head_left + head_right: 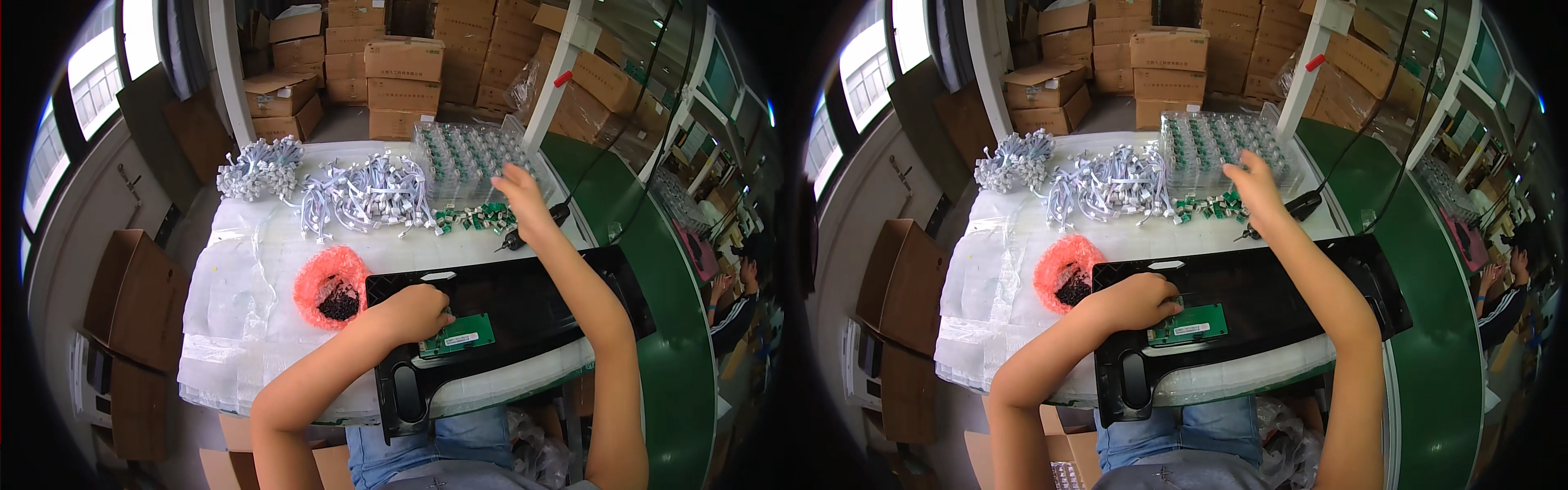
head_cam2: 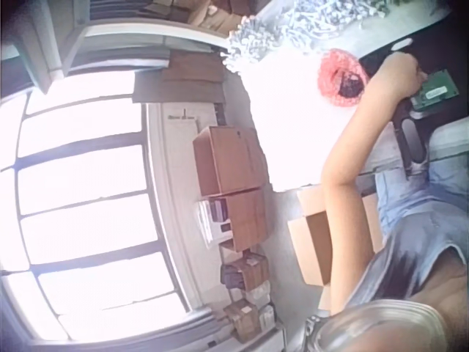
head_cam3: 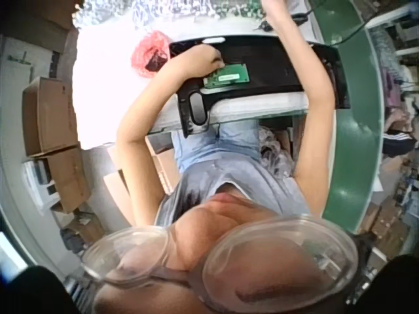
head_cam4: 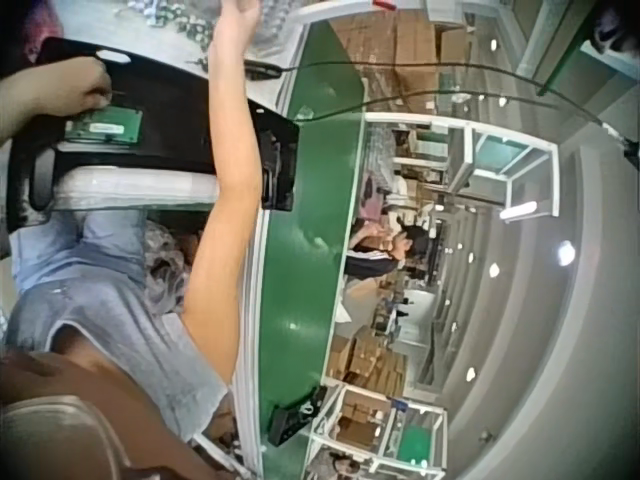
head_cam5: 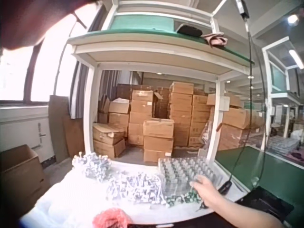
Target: Assemble electronic components into a black plastic housing using an electric screwdriver.
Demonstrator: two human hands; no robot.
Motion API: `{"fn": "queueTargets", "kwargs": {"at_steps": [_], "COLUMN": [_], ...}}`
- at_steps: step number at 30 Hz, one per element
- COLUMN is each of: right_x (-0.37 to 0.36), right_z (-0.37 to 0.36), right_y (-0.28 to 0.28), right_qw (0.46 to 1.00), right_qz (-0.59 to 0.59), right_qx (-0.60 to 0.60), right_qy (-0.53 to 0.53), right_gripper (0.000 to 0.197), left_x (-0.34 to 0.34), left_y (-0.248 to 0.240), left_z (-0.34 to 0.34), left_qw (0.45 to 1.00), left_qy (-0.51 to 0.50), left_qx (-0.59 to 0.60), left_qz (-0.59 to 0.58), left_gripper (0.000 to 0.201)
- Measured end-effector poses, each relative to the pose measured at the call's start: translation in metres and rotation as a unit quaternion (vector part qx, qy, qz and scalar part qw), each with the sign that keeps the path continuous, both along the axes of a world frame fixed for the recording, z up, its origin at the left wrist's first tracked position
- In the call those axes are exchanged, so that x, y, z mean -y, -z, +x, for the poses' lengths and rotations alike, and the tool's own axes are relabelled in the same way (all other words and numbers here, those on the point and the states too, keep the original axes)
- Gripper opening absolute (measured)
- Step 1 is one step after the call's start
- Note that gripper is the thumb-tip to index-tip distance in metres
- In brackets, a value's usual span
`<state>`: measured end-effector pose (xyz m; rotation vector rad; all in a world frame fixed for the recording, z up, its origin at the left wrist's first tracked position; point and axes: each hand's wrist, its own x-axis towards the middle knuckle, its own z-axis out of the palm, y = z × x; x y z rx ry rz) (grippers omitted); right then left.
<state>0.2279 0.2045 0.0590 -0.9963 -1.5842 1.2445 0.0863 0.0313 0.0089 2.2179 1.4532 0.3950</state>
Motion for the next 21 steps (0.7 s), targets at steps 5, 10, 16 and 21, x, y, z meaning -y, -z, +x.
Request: {"fn": "queueTargets", "kwargs": {"at_steps": [5, 10, 16, 21], "right_x": [0.024, -0.009, -0.027, -0.022], "right_z": [-0.1, -0.146, -0.137, -0.106], "right_y": [-0.001, 0.028, 0.015, -0.006], "right_qw": [0.874, 0.701, 0.825, 0.945], "right_qz": [0.38, 0.549, 0.401, 0.26], "right_qx": [0.258, 0.444, 0.36, 0.144], "right_qy": [-0.156, -0.095, -0.169, -0.134], "right_gripper": [0.018, 0.021, 0.019, 0.019], "left_x": [0.001, 0.002, 0.006, 0.006], "left_y": [0.0, -0.008, -0.008, -0.011], "left_z": [0.003, 0.013, 0.012, 0.01], "left_qw": [1.0, 0.999, 0.997, 0.992], "left_qy": [-0.014, -0.023, -0.056, -0.074], "left_qx": [-0.011, -0.024, -0.035, 0.017], "left_qz": [-0.025, -0.001, 0.042, 0.102], "left_gripper": [0.028, 0.027, 0.026, 0.025]}}
